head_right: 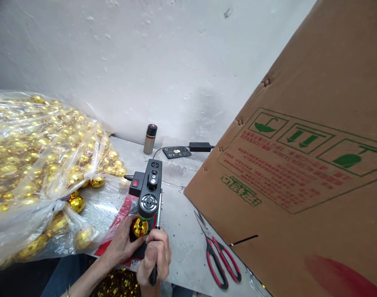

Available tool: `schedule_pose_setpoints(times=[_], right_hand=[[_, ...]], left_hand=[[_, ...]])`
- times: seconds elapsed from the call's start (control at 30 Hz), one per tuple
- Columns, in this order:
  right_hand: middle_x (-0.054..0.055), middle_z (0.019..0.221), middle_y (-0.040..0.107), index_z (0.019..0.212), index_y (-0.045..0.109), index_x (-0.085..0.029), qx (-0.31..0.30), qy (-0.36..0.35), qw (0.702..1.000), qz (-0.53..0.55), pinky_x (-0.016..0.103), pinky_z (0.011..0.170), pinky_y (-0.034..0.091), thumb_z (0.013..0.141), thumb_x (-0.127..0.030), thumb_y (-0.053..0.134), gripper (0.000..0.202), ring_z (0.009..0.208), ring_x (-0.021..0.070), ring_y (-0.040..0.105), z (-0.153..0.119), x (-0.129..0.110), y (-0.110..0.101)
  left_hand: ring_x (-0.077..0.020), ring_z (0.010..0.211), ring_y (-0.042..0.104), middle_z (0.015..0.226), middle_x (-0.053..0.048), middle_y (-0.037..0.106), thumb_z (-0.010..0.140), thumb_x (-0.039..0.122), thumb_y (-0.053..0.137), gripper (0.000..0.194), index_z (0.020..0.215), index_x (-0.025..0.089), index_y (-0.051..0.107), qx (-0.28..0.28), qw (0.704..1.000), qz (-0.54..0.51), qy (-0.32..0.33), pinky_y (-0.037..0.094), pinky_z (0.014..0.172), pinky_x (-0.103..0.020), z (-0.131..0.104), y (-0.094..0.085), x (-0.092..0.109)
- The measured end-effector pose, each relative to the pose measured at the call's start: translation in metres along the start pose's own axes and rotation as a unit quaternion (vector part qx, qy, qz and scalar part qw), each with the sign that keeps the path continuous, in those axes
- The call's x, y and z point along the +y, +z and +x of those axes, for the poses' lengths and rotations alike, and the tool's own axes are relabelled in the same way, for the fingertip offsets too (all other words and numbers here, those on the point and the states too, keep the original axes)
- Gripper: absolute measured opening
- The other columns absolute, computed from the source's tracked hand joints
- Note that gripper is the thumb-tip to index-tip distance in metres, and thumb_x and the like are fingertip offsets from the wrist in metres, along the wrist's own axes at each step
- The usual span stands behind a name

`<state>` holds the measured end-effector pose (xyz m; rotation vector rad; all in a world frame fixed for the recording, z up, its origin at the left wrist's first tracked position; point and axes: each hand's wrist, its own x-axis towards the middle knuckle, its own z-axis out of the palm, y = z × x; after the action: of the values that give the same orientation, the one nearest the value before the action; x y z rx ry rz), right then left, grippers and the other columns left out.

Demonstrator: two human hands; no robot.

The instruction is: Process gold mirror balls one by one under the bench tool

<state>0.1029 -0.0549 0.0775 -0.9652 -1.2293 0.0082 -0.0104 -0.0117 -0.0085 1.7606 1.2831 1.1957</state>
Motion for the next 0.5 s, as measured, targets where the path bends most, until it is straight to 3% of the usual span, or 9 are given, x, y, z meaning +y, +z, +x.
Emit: schedule_pose_setpoints(times=[0.5], right_hand=[[-0.002,0.074,0.056,0.081,0.052,-0.023,-0.02,-0.041,0.998,-0.036,0.027,0.059,0.043,0.109,-0.017,0.04,0.032,0.063,0.0131,0.056,0.0077,-0.0005,0.0006]], left_hand=[[-0.0381,0.104,0.076,0.112,-0.015,0.078,0.083,0.044,0.074,0.047,0.123,0.019,0.067,0.012,1.0,0.016,0.011,0.063,0.092,-0.061,0.0061,0.0026,-0.0106]])
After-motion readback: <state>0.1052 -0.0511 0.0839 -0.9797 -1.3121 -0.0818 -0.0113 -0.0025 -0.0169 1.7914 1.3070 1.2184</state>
